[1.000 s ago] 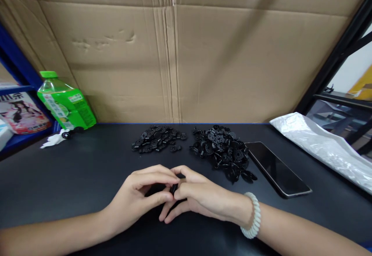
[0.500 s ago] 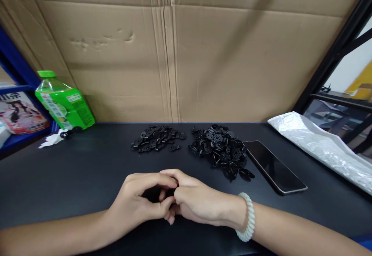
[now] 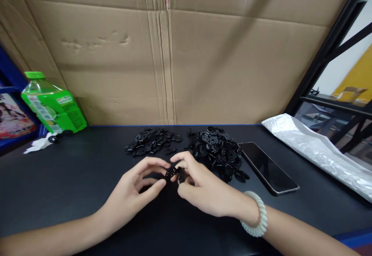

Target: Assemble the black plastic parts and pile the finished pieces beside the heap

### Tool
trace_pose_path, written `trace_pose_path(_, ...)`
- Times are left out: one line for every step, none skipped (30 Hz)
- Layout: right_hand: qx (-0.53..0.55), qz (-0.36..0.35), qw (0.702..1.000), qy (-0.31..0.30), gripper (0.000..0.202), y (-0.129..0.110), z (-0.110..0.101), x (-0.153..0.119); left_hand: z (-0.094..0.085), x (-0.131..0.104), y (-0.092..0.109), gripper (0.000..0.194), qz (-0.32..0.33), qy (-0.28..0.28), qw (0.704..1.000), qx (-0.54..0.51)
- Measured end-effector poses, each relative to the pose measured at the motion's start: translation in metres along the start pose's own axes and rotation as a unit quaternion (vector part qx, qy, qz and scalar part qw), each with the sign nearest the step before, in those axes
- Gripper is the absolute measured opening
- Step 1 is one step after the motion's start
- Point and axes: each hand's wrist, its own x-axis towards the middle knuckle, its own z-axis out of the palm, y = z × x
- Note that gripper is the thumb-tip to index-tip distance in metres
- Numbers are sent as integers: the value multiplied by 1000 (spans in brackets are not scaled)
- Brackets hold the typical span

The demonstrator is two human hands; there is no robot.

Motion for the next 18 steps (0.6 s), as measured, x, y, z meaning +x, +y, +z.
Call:
trace_pose_path(-85,-26,996,31,42,-3,-6,-1,0,0,-1,21,4,-13,1000,13)
trace_pose_path(-169,-56,981,77,38,-5,-14,-2,1,-1,-2,21,9,-23,999,25)
trace_pose_path(-249,-84,956,131,35,-6,-21,-1,1,-1,-3,21,12,-29,999,36)
trace_pose_path(-318,-110,922,190,33,-5,-30,0,1,-2,-5,20,14,-33,998,47)
trace_pose_path(-370,-129,887,243,32,-4,-38,1,1,-2,-7,20,15,-35,998,59)
trace_pose_path(-410,-138,856,282,32,-2,-46,2,1,-2,-8,19,17,-36,997,72)
trace_pose_path(-443,-136,833,304,34,1,-54,4,0,-2,-9,19,20,-36,995,87)
trace_pose_path(-466,-127,815,319,38,2,-59,5,-1,-1,-10,20,27,-38,993,106)
trace_pose_path(-479,-118,807,326,41,3,-63,5,-2,0,-11,20,39,-41,990,131)
trace_pose_path(-484,-111,805,326,44,4,-64,6,-4,1,-11,21,56,-47,984,163)
trace_pose_path(-479,-111,808,324,45,3,-63,5,-6,3,-11,21,76,-55,976,198)
trace_pose_path(-468,-116,817,317,44,2,-59,5,-9,5,-11,22,98,-64,965,235)
trace_pose_path(-450,-128,830,305,40,1,-53,4,-11,7,-12,24,115,-76,953,271)
trace_pose_path(-429,-140,844,289,36,-1,-45,4,-14,9,-13,28,126,-87,940,305)
trace_pose_path(-406,-150,860,269,33,-2,-37,3,-16,12,-14,34,128,-97,929,333)
trace_pose_path(-383,-156,877,245,31,-2,-28,3,-17,14,-15,42,125,-106,920,356)
trace_pose_path(-361,-157,893,219,30,-2,-20,2,-18,16,-16,50,118,-113,913,374)
trace_pose_path(-340,-156,907,195,30,-2,-12,2,-18,17,-17,55,112,-118,908,386)
